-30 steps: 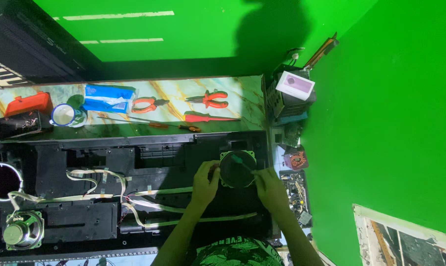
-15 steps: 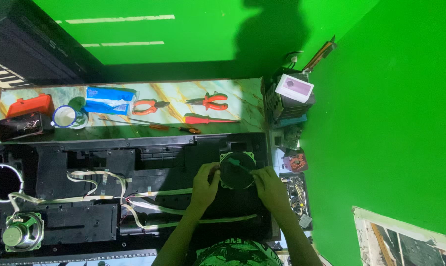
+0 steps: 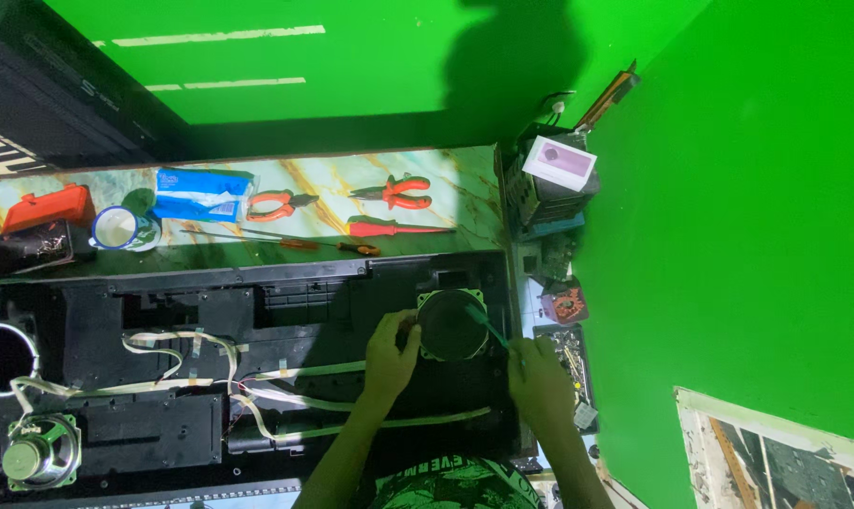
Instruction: The person manipulates internal components of a keyboard amplifier on a workbench, checking and adjusting a speaker and connecting wires inside the chassis by hand.
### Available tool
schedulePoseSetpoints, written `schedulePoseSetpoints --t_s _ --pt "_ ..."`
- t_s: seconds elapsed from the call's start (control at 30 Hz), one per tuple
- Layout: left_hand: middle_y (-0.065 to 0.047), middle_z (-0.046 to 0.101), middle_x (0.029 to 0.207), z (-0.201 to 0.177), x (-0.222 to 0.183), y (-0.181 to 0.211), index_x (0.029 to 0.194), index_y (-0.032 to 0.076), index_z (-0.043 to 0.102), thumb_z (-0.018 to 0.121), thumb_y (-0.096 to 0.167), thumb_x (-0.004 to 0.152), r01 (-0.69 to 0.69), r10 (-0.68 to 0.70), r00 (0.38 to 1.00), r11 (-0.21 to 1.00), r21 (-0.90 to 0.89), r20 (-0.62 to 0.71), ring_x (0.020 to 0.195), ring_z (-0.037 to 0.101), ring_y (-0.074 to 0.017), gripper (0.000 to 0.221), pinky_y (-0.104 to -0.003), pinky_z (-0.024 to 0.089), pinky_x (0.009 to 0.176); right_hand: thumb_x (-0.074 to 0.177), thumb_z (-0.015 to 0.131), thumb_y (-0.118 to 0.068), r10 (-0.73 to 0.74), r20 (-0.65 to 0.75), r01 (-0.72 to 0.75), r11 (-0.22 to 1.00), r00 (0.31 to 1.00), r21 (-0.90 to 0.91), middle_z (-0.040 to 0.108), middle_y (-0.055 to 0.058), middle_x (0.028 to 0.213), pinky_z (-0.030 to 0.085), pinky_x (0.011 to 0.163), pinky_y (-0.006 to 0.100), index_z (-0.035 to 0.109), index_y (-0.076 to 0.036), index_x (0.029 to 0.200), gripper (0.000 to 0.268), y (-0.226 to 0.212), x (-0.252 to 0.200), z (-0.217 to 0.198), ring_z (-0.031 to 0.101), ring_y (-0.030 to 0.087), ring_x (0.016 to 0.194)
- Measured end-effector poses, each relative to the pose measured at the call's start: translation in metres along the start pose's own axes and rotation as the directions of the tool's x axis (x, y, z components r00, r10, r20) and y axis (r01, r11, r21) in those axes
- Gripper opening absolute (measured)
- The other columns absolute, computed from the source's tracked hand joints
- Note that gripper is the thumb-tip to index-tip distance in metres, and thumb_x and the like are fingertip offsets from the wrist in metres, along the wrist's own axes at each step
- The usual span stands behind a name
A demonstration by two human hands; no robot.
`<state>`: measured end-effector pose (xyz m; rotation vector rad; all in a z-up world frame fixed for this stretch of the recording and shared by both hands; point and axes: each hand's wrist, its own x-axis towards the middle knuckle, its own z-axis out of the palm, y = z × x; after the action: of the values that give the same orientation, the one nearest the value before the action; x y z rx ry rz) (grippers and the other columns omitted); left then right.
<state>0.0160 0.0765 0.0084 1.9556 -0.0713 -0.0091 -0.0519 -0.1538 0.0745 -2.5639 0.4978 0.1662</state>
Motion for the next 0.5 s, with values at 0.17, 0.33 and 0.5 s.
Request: schedulePoseSetpoints --t_s 0.17,0.33,0.5 --pt "-0.012 0.069 0.105 0.000 -0.002 -0.002 0.119 0.003 0.067 0.066 0.012 0.096 0.013 -0.014 0.999 0.999 0.037 0.032 0.097 0.072 -0.0251 0.025 -0.037 0.058 0.085 0.096 0.062 -0.023 -0.115 -0.051 0.117 0.992 0.992 0.056 0.065 0.012 0.104 0.056 0.069 0.047 0.069 -0.012 0.109 0.018 -0.002 0.015 0.010 0.070 0.036 0.083" --pt "-0.011 0.068 0.105 0.001 -0.001 -0.002 0.119 0.002 0.067 0.066 0.013 0.095 0.025 -0.025 0.999 1.000 -0.006 0.034 0.094 0.071 -0.0234 0.026 -0.036 0.058 0.083 0.094 0.063 -0.022 -0.082 -0.027 0.084 0.995 0.996 0.059 0.065 0.014 0.100 0.056 0.070 0.046 0.070 -0.012 0.105 0.017 0.028 0.006 0.017 0.069 0.037 0.084" --pt "-0.010 0.066 0.105 0.002 0.000 -0.004 0.120 0.002 0.065 0.066 0.014 0.096 0.116 -0.119 0.990 0.992 0.040 0.082 0.094 0.071 -0.0224 0.026 -0.034 0.058 0.081 0.090 0.068 -0.018 -0.105 0.237 0.035 0.958 0.966 0.285 0.069 0.010 0.094 0.059 0.070 0.038 0.069 -0.011 0.100 0.013 0.047 -0.006 0.016 0.072 0.026 0.082"
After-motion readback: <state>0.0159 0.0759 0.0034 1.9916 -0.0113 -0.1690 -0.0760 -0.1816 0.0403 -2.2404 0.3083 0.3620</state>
